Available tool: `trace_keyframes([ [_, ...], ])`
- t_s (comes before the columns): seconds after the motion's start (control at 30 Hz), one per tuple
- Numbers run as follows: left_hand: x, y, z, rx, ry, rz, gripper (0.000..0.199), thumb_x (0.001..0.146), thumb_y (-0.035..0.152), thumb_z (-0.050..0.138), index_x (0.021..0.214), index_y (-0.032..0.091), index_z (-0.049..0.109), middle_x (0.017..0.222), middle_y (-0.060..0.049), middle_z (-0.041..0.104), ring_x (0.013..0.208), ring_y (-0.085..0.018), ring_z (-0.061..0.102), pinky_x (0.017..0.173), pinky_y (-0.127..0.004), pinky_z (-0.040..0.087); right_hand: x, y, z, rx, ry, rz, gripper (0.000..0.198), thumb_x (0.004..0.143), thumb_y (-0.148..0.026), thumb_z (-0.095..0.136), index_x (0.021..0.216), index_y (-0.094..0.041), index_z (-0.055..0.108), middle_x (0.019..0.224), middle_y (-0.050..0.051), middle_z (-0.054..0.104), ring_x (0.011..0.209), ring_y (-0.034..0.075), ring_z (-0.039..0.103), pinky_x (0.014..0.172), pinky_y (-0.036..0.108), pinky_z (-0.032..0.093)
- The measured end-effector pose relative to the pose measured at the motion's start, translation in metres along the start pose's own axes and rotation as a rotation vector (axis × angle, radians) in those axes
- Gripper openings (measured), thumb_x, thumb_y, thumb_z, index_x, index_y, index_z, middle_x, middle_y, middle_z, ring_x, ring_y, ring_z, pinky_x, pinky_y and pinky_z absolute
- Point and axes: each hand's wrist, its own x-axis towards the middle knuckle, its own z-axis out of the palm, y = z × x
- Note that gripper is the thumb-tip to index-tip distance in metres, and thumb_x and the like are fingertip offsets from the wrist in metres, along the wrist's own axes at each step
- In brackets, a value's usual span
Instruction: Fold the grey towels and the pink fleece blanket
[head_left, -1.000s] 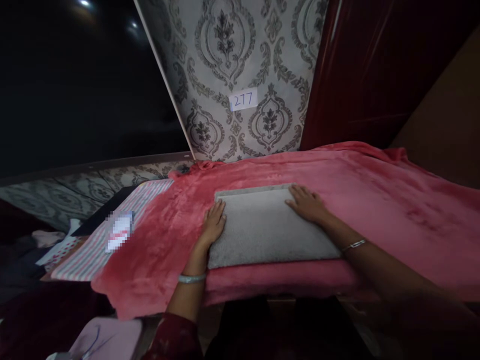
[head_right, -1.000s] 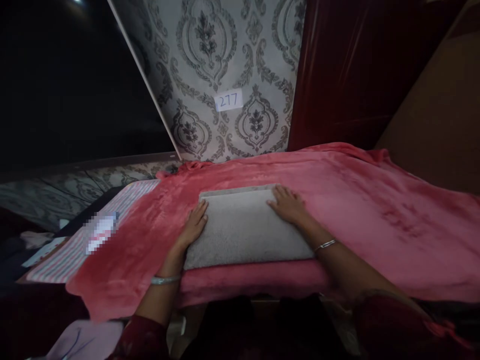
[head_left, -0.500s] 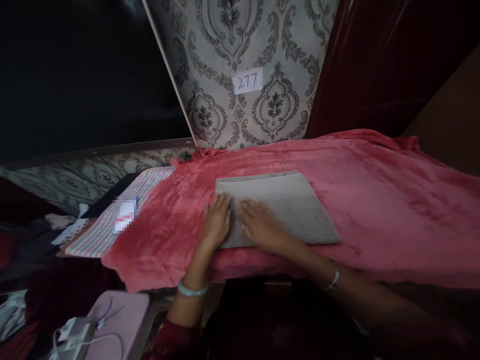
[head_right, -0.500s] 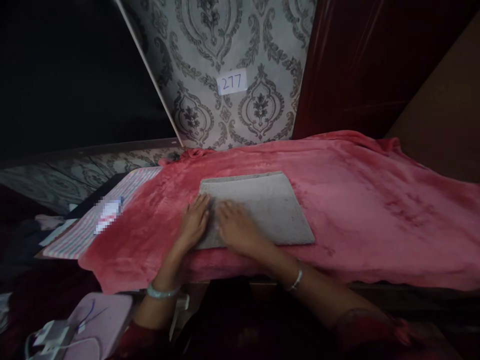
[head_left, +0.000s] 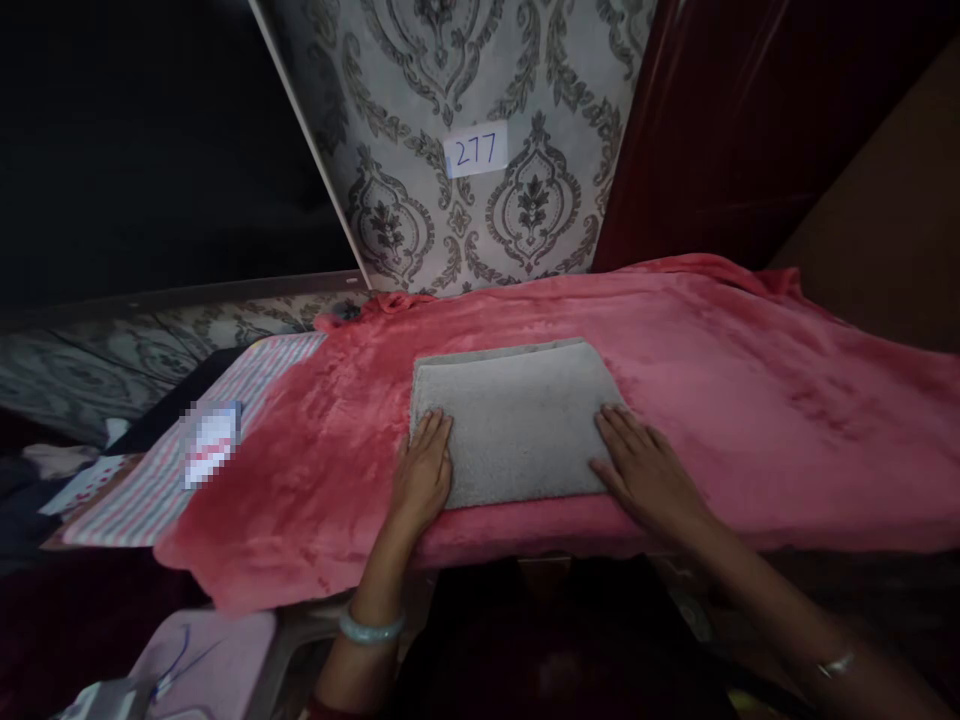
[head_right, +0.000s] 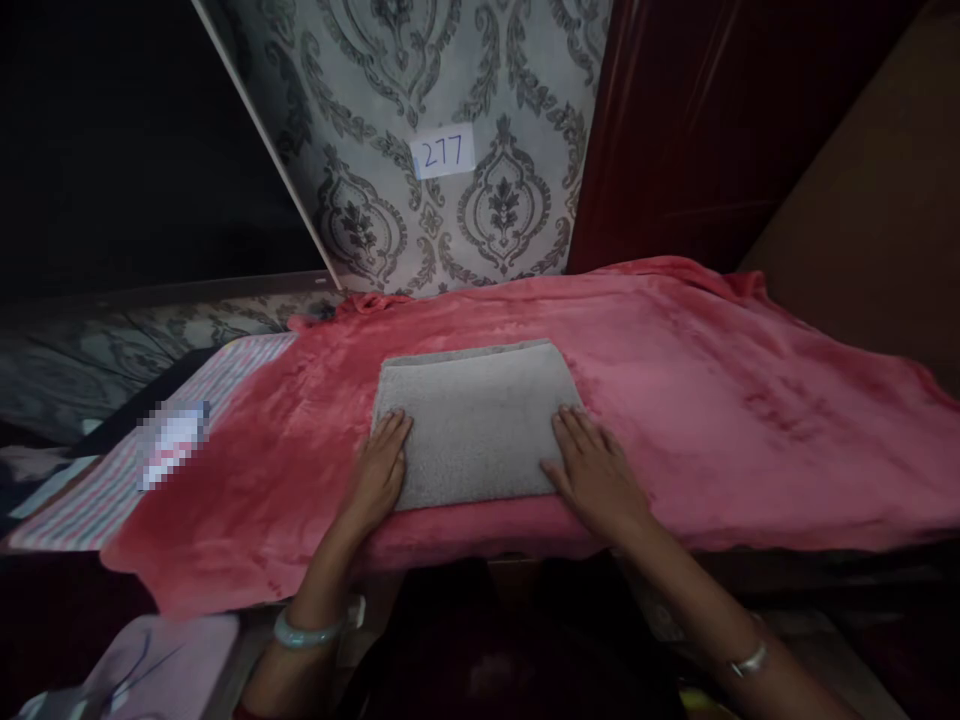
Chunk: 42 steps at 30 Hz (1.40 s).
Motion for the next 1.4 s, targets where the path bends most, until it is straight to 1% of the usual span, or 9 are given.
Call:
trace_keyframes([
  [0.13, 0.0, -0.001, 0.001, 0.003, 0.011, -0.006, 0.057, 0.095, 0.016, 0.033, 0.151, 0.015, 0.046, 0.161, -0.011, 0.039, 0.152, -0.025, 0.03, 0.125, -0.051, 0.025, -0.013, 0.037, -0.002, 0.031, 0.017, 0.092, 0.068, 0.099, -0.053, 0.031, 0.155, -0.014, 0.04, 0.159, 0.016, 0.038, 0.149, 0.034, 0.031, 0.115, 0.056, 0.036],
  [0.27, 0.004, 0.004, -0.008, 0.04, -0.049, -0.056, 0.053, 0.096, 0.024, 0.042, 0.148, 0.019, 0.049, 0.16, -0.011, 0.04, 0.151, -0.028, 0.032, 0.124, -0.056, 0.023, 0.011, 0.041, -0.016, 0.044, 0.104, 0.065, 0.065, 0.097, -0.052, 0.037, 0.15, -0.015, 0.048, 0.163, 0.018, 0.03, 0.151, 0.038, 0.024, 0.116, 0.059, 0.032],
  [0.37, 0.022, 0.013, -0.023, 0.074, -0.072, -0.053, 0.05, 0.099, 0.031, 0.042, 0.147, 0.02, 0.051, 0.157, -0.012, 0.045, 0.149, -0.03, 0.036, 0.124, -0.06, 0.019, 0.049, 0.017, -0.03, 0.069, 0.069, -0.038, 0.064, 0.098, -0.047, 0.04, 0.152, -0.013, 0.045, 0.163, 0.018, 0.03, 0.152, 0.036, 0.022, 0.119, 0.057, 0.028],
  [0.53, 0.088, 0.028, -0.042, 0.092, -0.103, -0.007, 0.052, 0.098, 0.032, 0.045, 0.148, 0.016, 0.048, 0.158, -0.016, 0.044, 0.149, -0.029, 0.035, 0.123, -0.055, 0.024, 0.123, -0.051, -0.042, 0.095, -0.107, -0.139, 0.066, 0.098, -0.042, 0.043, 0.156, -0.012, 0.037, 0.164, 0.017, 0.026, 0.153, 0.032, 0.021, 0.12, 0.055, 0.025],
  [0.7, 0.124, 0.035, -0.021, 0.203, -0.108, -0.071, 0.053, 0.099, 0.033, 0.041, 0.148, 0.014, 0.048, 0.159, -0.019, 0.041, 0.15, -0.034, 0.032, 0.121, -0.061, 0.021, 0.154, -0.079, -0.024, 0.084, -0.159, -0.189, 0.062, 0.101, -0.039, 0.039, 0.157, -0.011, 0.036, 0.163, 0.016, 0.029, 0.152, 0.03, 0.023, 0.122, 0.053, 0.02],
  [0.87, 0.117, 0.027, 0.005, 0.237, -0.112, -0.051, 0.057, 0.1, 0.036, 0.036, 0.151, 0.013, 0.044, 0.16, -0.02, 0.037, 0.152, -0.034, 0.028, 0.122, -0.062, 0.017, 0.155, -0.047, -0.003, 0.089, -0.113, -0.151, 0.067, 0.101, -0.05, 0.035, 0.157, -0.014, 0.036, 0.163, 0.015, 0.03, 0.153, 0.029, 0.022, 0.122, 0.053, 0.019],
  [1.07, 0.119, 0.022, 0.005, 0.242, -0.116, -0.054, 0.057, 0.1, 0.038, 0.036, 0.152, 0.014, 0.043, 0.161, -0.018, 0.037, 0.152, -0.032, 0.028, 0.123, -0.06, 0.018, 0.163, 0.026, 0.004, 0.099, -0.104, 0.143, 0.066, 0.101, -0.049, 0.031, 0.156, -0.015, 0.037, 0.162, 0.017, 0.033, 0.149, 0.031, 0.03, 0.117, 0.055, 0.027],
  [1.2, 0.119, 0.023, 0.004, 0.218, -0.102, -0.055, 0.057, 0.099, 0.037, 0.039, 0.15, 0.013, 0.045, 0.161, -0.019, 0.037, 0.151, -0.033, 0.029, 0.123, -0.058, 0.018, 0.159, 0.049, 0.012, 0.191, -0.04, 0.173, 0.062, 0.101, -0.042, 0.03, 0.154, -0.01, 0.038, 0.155, 0.019, 0.044, 0.144, 0.029, 0.039, 0.117, 0.049, 0.031],
  [1.4, 0.115, 0.007, 0.001, 0.148, 0.124, -0.283, 0.053, 0.097, 0.034, 0.046, 0.145, 0.011, 0.051, 0.158, -0.024, 0.038, 0.148, -0.036, 0.035, 0.117, -0.057, 0.032, 0.155, 0.059, 0.016, 0.392, 0.02, 0.182, 0.07, 0.095, -0.039, 0.043, 0.155, -0.004, 0.034, 0.154, 0.02, 0.045, 0.141, 0.028, 0.044, 0.116, 0.041, 0.035],
])
